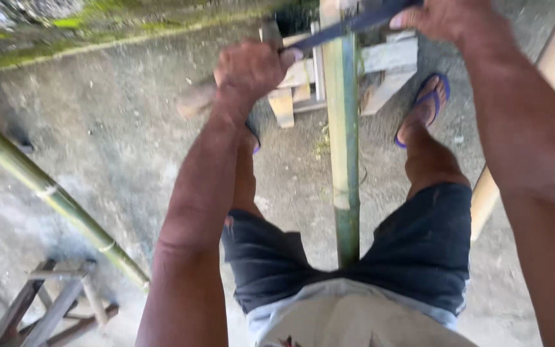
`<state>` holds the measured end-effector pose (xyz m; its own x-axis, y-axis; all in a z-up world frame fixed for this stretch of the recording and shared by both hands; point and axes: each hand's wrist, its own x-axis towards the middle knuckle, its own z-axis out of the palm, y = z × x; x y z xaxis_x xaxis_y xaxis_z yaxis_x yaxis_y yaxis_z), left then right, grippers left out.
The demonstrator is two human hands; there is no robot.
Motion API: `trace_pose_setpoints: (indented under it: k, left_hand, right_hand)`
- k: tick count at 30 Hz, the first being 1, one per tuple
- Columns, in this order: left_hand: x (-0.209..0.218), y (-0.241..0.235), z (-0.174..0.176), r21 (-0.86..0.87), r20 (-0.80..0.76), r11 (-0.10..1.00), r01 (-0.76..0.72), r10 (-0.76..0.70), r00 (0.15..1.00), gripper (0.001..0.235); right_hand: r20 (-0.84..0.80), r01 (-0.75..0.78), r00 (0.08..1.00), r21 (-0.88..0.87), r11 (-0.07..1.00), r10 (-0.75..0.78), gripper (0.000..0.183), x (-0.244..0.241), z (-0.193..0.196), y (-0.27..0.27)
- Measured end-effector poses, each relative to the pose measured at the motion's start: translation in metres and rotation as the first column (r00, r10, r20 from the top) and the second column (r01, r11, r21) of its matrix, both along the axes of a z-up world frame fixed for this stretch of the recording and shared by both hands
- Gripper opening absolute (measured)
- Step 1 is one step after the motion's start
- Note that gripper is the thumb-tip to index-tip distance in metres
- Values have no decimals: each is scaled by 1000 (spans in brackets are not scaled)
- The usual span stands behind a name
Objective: Shaping or scraping a bamboo pole using a large knife or machete.
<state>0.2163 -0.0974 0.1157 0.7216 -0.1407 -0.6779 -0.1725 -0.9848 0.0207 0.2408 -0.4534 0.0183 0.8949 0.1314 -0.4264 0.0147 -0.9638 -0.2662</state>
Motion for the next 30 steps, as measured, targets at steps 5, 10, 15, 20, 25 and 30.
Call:
trace_pose_setpoints:
  k: [5, 10, 15, 20, 25, 30]
  left_hand:
    - [-14, -9, 25, -178, 137, 984, 6, 19, 990, 66]
    - [-45, -13, 46, -38, -101, 998, -44, 40, 994, 69]
    - [-96, -15, 49, -83, -84, 996, -27, 20, 996, 67]
    - [-144, -11, 49, -90, -108, 995, -43, 33, 994, 71]
    - [-201, -9, 49, -111, -133, 992, -52, 37, 990, 70]
    - [-254, -10, 62, -87, -204, 993, -76, 56, 977, 67]
  right_hand:
    - [270, -238, 934, -14, 971, 233, 61, -17, -9, -18]
    - [174, -217, 959, -52, 975, 223, 60, -52, -17, -18]
    - [214, -227, 949, -56, 972, 233, 61, -120, -17, -18]
    - [182, -209, 959, -66, 976, 218, 63, -170, -2, -8]
    - [83, -190, 977, -65, 980, 195, 67, -225, 15, 3]
    - [47, -213, 975, -63, 975, 217, 63, -285, 18, 4]
